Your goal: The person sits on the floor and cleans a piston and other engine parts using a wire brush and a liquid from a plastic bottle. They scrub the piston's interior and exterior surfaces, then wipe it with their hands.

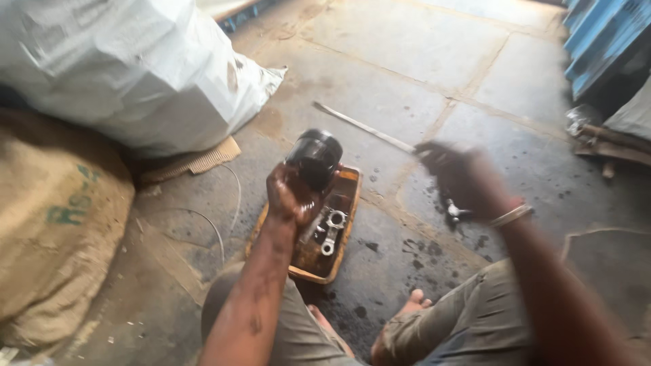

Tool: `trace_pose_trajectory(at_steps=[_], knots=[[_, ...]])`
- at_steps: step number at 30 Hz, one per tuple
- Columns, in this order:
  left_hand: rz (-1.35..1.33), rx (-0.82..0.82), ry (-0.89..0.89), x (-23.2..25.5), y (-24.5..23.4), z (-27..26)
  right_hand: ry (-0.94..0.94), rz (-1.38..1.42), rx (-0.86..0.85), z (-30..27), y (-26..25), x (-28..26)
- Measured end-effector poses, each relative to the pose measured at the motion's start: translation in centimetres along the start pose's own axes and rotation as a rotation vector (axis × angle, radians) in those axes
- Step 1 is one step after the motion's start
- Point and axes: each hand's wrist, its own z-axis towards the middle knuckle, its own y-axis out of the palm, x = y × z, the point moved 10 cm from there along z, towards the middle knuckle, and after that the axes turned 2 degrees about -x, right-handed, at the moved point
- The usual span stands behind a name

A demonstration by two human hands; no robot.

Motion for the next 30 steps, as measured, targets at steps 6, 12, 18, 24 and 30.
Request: trace_pose_trajectory(at_steps=[6,12,18,24,30], knots=[[0.341,-0.154,0.09,0.7,1.0,-0.7,-0.188,0.044,0.349,-1.4,5.6,-6.4],[0.323,-0.028,0.032,0.7,-1.9,-1.3,-0.542,-0.182,0.711,-3.2,5.0,-10.5],[0.143,0.269,0.018,1.1,-6.7,0.2,-0.377,-0.295,0.439,-1.3,8.1,-11.7],[0.256,0.063,0.084,1.1,-5.1,1.7,-0.072,0.078,0.23,-0.1,7.8,-8.8],[0.381,-0.043,0.178,1.3,-4.0,0.7,-0.038,-0.006,0.247,0.7,9.8,-8.8]])
